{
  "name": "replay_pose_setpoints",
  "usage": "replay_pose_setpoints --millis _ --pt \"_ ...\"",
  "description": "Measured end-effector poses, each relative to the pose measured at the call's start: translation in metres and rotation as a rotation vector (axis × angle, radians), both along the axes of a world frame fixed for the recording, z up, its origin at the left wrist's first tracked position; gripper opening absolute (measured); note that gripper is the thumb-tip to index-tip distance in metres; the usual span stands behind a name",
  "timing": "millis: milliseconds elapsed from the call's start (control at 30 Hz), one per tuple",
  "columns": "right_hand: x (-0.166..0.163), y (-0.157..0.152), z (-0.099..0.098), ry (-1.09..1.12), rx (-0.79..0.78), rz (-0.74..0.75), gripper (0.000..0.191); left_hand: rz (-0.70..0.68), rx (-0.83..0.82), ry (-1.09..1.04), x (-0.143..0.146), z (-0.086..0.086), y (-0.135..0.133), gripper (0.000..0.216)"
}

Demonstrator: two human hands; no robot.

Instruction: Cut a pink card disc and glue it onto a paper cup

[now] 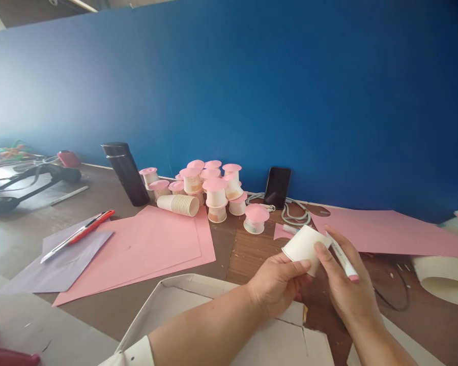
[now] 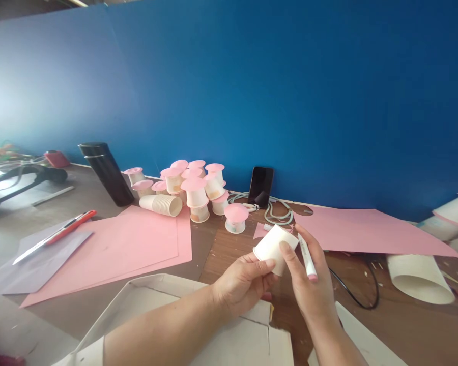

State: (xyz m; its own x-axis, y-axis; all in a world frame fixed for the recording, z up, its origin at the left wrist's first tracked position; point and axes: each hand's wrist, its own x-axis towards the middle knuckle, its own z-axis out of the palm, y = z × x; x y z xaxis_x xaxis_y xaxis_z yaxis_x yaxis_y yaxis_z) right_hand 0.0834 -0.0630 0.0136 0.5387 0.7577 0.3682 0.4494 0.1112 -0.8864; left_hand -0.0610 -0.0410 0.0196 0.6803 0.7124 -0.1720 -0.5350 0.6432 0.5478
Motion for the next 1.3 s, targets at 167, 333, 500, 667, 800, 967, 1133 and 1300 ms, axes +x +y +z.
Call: replay_pose_setpoints --millis 167,333,500,667,800,967,1133,1300 --pt "-0.008 -0.012 0.014 -0.11 0.091 -0.171 0.064 0.237 -0.113 -0.023 0.003 -0.007 0.008 0.022" --pt "-0.014 -0.026 0.011 -0.386 0.246 0.024 0.035 0.353 -0.194 0.004 0.007 -0.011 0.012 0.01" --pt "-0.017 -0.023 0.003 -0.47 0.283 0.118 0.025 0.328 -0.082 -0.021 0.006 -0.013 0.009 0.019" --pt "-0.016 -0.018 -0.001 -0.446 0.234 0.048 0.022 0.271 -0.021 -0.006 0.006 -0.014 0.009 0.029" --pt "-0.018 -0.016 -0.003 -0.416 0.224 0.044 0.022 0.265 -0.008 -0.002 0.006 -0.014 0.01 0.031" --pt "-0.023 -0.014 -0.003 -0.433 0.192 -0.006 0.025 0.224 0.008 0.004 0.005 -0.013 0.01 0.031" --pt "-0.024 -0.013 -0.003 -0.438 0.192 -0.003 0.026 0.226 0.056 -0.017 0.007 -0.017 0.01 0.038" --pt "-0.023 -0.012 -0.004 -0.463 0.184 -0.047 0.028 0.234 0.049 -0.017 0.008 -0.018 0.01 0.038"
